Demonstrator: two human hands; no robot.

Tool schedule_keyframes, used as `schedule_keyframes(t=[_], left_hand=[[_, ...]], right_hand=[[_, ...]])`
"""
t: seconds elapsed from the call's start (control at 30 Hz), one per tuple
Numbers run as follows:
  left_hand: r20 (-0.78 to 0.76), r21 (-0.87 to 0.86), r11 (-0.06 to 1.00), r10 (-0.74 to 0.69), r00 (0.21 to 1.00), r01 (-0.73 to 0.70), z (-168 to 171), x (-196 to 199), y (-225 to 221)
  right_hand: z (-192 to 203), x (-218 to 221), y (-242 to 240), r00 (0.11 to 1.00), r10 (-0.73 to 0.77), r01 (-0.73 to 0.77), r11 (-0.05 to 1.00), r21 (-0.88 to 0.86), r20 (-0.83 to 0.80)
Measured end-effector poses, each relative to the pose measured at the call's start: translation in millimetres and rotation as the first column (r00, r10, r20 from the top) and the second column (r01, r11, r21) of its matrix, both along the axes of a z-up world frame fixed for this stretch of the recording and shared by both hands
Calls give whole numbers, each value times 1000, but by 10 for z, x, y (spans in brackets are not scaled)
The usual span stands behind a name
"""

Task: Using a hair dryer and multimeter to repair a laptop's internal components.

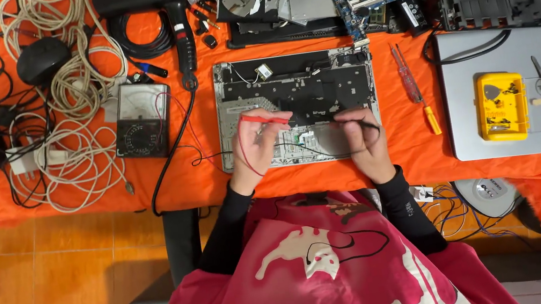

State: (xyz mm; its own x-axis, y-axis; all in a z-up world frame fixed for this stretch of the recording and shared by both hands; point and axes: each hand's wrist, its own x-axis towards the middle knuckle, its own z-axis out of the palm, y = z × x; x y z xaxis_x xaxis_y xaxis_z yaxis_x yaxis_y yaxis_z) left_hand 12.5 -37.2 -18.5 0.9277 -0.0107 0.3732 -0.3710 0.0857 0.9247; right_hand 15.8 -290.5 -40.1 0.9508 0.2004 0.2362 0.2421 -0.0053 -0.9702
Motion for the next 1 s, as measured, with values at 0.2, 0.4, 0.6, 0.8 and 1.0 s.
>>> schedule_keyframes(t=[0.2,0.4,0.6,0.8,1.0], left_hand=[[75,82,994,69,995,-75,80,-62,-84],[291,340,903,163,943,-261,145,-105,-118],[190,276,930,195,962,-243,129,-199,-283],[199,282,932,177,964,-230,46,-152,-213],[-3,240,959,158,987,-152,132,-143,-237]], right_hand=[[-85,-6,34,997,-75,76,994,-76,17],[462,9,183,957,-71,166,930,-329,282],[450,30,210,938,-71,197,915,-352,340],[117,-20,138,995,-98,99,990,-98,15],[320,-42,233,993,-90,76,982,-171,-72]])
